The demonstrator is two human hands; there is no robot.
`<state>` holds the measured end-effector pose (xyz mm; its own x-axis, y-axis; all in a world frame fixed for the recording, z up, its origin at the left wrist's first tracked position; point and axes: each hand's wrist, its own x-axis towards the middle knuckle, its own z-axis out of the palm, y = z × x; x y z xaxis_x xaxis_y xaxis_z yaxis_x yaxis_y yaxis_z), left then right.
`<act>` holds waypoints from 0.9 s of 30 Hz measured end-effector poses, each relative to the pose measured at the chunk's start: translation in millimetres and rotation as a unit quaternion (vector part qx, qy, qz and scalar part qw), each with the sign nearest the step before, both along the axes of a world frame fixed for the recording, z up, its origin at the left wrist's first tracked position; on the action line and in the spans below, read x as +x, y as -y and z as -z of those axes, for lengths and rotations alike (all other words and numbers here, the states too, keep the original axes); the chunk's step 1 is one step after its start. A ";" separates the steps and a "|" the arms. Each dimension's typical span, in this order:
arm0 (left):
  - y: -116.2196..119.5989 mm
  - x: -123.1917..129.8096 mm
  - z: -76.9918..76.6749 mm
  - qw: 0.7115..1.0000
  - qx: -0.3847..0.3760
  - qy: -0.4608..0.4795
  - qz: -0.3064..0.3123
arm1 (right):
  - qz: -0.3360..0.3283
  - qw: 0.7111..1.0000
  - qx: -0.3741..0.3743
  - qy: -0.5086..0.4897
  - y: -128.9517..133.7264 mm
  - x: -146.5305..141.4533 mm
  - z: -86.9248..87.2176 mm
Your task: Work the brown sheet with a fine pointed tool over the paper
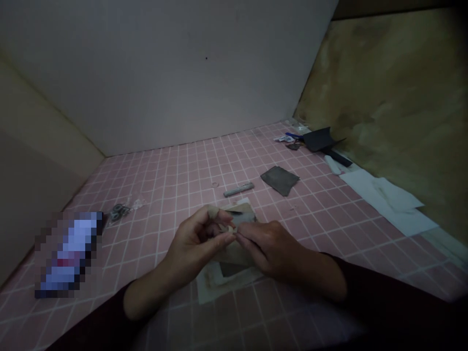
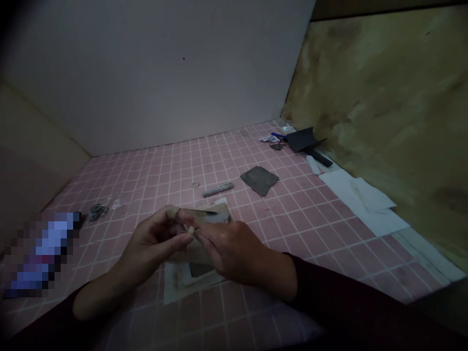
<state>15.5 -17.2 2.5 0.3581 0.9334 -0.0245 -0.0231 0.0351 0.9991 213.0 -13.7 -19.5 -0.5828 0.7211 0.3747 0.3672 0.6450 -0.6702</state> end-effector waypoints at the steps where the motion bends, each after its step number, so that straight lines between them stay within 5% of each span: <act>1: -1.1 0.0 -0.2 1.000 -0.003 -0.004 0.000 | 0.003 1.000 0.020 0.008 1.1 -0.2 1.6; 13: -6.0 -7.3 1.6 0.998 -0.009 -0.017 0.061 | 0.026 0.994 0.095 0.046 1.4 2.2 5.7; 18: -6.8 -9.2 5.4 0.997 0.028 -0.037 0.059 | 0.000 0.999 0.038 0.015 2.0 1.2 3.3; 21: -6.5 -13.3 7.2 0.995 0.058 -0.053 0.063 | -0.035 0.992 -0.111 -0.052 -1.5 2.4 -2.5; 23: -4.8 -15.4 6.3 0.991 0.094 -0.059 0.076 | -0.078 0.942 -0.308 -0.109 -6.5 5.3 -6.8; 27: 0.6 -15.5 0.8 0.985 0.131 -0.058 0.094 | -0.190 0.698 -0.667 -0.179 -18.3 14.4 -9.2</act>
<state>-0.1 -17.8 1.7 0.5339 0.8308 0.1570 0.0736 -0.2306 0.9703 227.4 4.5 -10.3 -0.8680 0.3865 -0.3117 -0.0060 -0.6359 -0.7718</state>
